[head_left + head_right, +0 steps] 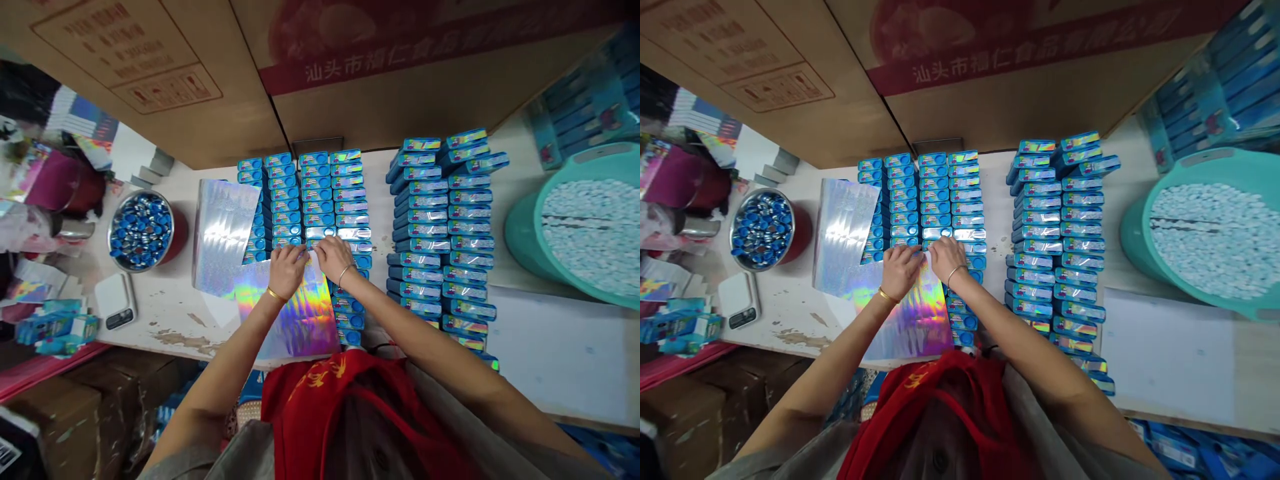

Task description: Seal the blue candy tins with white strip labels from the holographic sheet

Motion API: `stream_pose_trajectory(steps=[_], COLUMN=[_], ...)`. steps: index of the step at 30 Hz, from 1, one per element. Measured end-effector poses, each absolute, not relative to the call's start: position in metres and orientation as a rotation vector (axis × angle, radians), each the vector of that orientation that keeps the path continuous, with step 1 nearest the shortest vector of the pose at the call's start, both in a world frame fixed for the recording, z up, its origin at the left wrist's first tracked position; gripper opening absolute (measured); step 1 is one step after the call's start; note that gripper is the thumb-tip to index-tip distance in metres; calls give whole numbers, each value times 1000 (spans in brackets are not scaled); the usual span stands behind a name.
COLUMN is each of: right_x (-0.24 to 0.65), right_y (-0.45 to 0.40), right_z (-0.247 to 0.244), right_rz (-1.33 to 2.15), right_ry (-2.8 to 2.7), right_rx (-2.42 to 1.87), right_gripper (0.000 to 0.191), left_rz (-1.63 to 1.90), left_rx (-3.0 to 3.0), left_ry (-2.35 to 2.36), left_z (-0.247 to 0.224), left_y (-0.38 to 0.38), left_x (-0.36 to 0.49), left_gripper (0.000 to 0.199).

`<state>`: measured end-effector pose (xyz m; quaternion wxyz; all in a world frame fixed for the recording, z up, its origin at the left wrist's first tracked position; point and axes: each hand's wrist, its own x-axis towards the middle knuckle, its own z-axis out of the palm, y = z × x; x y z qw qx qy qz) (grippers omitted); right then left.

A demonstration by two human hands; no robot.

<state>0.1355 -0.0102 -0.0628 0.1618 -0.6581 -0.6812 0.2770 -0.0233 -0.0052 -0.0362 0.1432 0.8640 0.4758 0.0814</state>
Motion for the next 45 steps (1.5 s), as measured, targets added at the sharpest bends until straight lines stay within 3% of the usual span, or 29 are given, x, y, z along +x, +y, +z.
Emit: stream_pose_trajectory(steps=[7, 11, 15, 18, 21, 30, 37, 41, 45], right_x=[135, 146, 164, 175, 190, 239, 232, 230, 233], right_y=[-9, -23, -59, -86, -98, -86, -80, -83, -87], right_z=[-68, -56, -34, -24, -27, -49, -54, -59, -62], right_rz=[780, 807, 1127, 1354, 1322, 570, 393, 390, 489], right_ry=[-1935, -1651, -1148, -874, -741, -1406, -1740, -1738, -1897], right_rx=[-1847, -1698, -1518, -1482, -1511, -2086, -2294, -2313, -2213], right_gripper=[30, 41, 60, 49, 35, 19, 23, 26, 25], left_rz=[422, 914, 1141, 1103, 1016, 692, 376, 342, 263], left_rx=[2292, 1659, 992, 781, 744, 1630, 1849, 1808, 1786], left_ry=[1406, 1614, 1509, 1433, 1415, 1814, 1953, 2036, 2061], left_z=[-3, 27, 27, 12, -7, -40, -52, -50, -47], left_y=[-63, -76, -64, -57, -58, -48, -46, -41, -38], left_x=[-21, -6, 21, 42, 60, 98, 105, 104, 107], left_gripper=[8, 13, 26, 32, 31, 11, 10, 41, 48])
